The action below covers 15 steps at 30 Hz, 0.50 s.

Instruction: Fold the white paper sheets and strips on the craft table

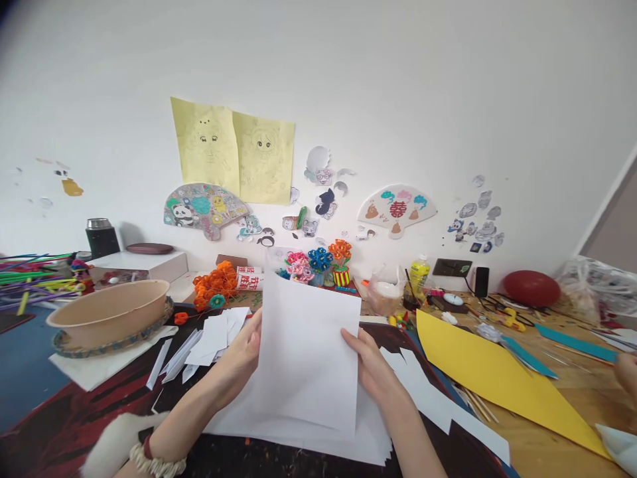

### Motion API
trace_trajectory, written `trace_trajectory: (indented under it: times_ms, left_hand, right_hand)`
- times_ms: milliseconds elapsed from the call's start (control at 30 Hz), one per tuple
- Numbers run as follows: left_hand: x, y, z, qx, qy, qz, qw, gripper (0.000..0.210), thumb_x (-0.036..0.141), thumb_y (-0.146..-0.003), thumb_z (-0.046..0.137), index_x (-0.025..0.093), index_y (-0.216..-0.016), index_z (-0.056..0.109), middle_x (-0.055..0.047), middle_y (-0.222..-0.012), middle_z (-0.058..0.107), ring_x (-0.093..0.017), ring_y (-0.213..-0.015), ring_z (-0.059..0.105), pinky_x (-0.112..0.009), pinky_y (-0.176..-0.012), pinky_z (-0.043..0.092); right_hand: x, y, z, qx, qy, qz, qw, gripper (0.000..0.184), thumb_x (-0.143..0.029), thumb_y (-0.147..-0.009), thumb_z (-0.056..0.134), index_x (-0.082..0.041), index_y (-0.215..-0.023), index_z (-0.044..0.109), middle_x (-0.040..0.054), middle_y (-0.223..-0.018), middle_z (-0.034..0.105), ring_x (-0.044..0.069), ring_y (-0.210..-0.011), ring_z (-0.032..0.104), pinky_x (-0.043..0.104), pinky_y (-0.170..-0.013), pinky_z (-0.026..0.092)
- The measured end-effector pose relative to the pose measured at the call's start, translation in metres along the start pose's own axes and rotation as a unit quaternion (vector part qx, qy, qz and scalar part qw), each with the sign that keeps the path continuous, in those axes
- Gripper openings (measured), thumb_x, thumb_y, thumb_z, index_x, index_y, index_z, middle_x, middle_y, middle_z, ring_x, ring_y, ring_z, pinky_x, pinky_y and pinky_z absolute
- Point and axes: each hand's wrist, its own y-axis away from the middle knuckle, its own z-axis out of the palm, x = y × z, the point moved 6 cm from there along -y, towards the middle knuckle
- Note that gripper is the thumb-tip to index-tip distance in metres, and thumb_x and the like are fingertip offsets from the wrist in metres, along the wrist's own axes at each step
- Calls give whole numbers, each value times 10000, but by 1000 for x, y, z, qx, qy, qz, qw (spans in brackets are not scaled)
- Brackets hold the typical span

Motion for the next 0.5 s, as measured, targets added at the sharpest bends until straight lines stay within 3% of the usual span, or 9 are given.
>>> trace_trajectory:
  times_ms: [67, 167, 300, 400, 500]
  left_hand:
    - [-2, -1, 1, 17, 8, -24, 1000, 816, 590, -678, 716, 230, -1362, 456, -131, -1400, 490, -319, -1283, 446, -398, -1006, 429]
    - [-5, -1, -7, 93, 17, -56, 994, 690, 521, -697, 735, 185, -1262, 525, -145, -1306, 577, -307, -1172, 553, -386, -942, 483]
    - [-10, -1, -18, 187, 35, -78, 979, 529, 444, -774, 694, 173, -1206, 552, -133, -1186, 655, -283, -1066, 622, -369, -890, 518]
    - [-12, -1, -24, 223, 38, -75, 971, 453, 417, -820, 651, 186, -1200, 563, -115, -1123, 686, -272, -1012, 648, -369, -876, 526]
    - [-13, 0, -28, 244, 30, -68, 967, 444, 442, -844, 614, 186, -1204, 562, -115, -1120, 687, -267, -999, 654, -370, -869, 530]
  right_hand:
    - [3, 3, 7, -26, 6, 14, 1000, 415, -358, -717, 758, -180, -1076, 653, 107, -1092, 713, 300, -980, 675, 415, -888, 514]
    - [8, 9, 15, -63, 24, 28, 997, 415, -380, -721, 760, -197, -1076, 647, 105, -1110, 705, 298, -994, 668, 421, -896, 500]
    - [13, 20, 26, -164, 74, 63, 982, 471, -372, -689, 791, -198, -1100, 638, 109, -1135, 690, 303, -1053, 635, 431, -924, 471]
    - [14, 29, 31, -247, 130, 70, 958, 563, -377, -657, 812, -208, -1160, 624, 112, -1194, 658, 317, -1121, 588, 449, -951, 442]
    - [13, 34, 33, -289, 158, 54, 943, 668, -486, -616, 813, -208, -1192, 618, 129, -1247, 624, 329, -1171, 545, 452, -975, 411]
